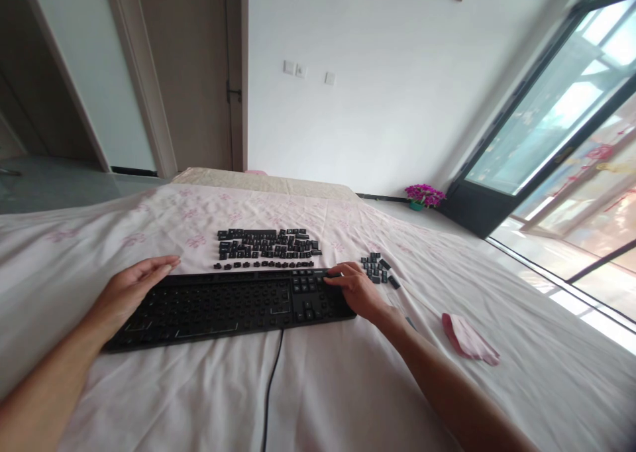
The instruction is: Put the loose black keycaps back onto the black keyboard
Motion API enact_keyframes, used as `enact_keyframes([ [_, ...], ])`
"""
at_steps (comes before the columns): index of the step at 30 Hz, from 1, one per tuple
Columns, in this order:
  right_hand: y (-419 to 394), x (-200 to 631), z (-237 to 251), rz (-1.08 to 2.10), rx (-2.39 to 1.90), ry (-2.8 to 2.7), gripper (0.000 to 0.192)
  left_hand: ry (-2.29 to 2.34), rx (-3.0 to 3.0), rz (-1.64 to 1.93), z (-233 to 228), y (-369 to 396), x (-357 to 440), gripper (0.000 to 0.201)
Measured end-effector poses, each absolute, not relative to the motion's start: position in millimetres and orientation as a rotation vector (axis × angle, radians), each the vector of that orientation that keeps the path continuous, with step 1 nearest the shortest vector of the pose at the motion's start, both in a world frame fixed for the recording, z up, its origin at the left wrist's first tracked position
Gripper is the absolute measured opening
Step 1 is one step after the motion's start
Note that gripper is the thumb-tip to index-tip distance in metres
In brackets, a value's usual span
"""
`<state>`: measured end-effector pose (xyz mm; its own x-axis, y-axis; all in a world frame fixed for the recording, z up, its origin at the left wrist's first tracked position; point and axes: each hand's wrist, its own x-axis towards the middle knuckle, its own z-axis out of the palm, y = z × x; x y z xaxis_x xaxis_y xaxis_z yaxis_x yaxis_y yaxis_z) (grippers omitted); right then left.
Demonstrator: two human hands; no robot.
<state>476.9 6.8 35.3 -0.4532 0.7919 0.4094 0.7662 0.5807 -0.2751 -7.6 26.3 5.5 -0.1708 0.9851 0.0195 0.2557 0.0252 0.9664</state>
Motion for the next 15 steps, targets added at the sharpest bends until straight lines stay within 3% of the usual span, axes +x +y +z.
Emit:
enact_keyframes([
  [7,38,537,41,-0.141,-1.518,-2.034,0.027,1.586,1.33,1.184,4,27,-9,0.054],
  [15,86,612,59,-0.314,-2.026,-2.063,0.017,1.59,1.333,1.196,3,27,-9,0.052],
])
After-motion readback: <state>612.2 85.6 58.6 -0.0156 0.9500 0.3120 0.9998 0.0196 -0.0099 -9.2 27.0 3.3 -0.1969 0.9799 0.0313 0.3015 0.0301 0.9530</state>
